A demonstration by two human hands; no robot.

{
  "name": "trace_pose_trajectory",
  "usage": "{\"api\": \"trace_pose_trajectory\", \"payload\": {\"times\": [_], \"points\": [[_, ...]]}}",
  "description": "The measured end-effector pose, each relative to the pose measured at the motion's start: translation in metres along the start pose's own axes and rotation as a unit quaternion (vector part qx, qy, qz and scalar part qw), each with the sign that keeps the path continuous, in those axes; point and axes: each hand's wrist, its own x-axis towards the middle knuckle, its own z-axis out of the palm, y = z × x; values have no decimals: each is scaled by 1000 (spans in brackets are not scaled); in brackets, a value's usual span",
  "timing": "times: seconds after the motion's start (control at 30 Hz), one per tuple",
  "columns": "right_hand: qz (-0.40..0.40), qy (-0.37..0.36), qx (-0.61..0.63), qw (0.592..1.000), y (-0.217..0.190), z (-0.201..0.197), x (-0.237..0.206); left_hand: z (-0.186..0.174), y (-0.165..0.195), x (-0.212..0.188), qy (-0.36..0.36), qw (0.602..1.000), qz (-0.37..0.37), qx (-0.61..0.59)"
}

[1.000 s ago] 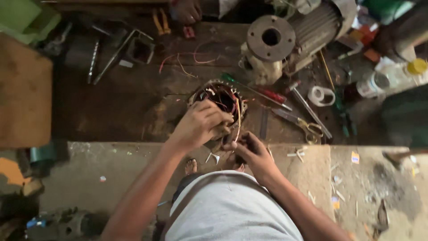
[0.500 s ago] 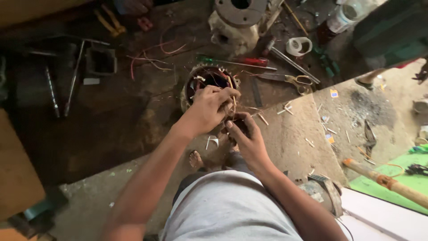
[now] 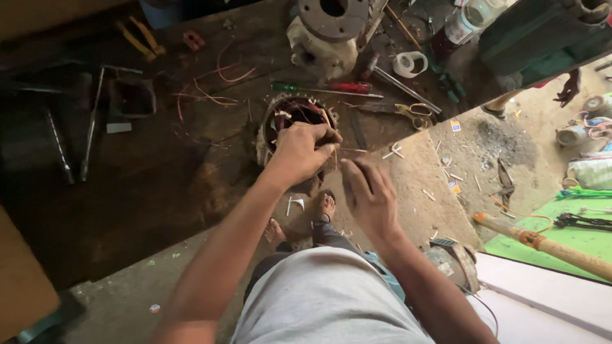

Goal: The person works on an electric motor stator on a cluttered workbench, inserting wooden wedges into the stator slots and pressing the windings into place. They pick up pliers to cut and trim the copper wires, then continue seating wedges around the stator by hand.

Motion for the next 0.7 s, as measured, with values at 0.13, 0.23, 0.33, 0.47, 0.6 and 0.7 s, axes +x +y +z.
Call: {"api": "trace_pose_trajectory", "payload": {"times": [0.13,0.23,0.33,0.47,0.6,0.7], "points": [[-67,2,-101,993,12,11,10,0,2,0,-3,1000,-25,-11],[-51,-7,-71,996,23,28,8,0,2,2,-13,999,-44,-27],[154,-27,91,984,32,48,1,1,1,5,-14,998,-57,-14],[388,-44,396,831,40,60,-2,0,-1,4,-22,995,-70,-63],[394,-83,392,827,40,40,-4,2,-3,3,-20,997,-56,-39],[142,-45,119,982,36,17,-6,3,-4,3,-8,999,-43,-32]]}}
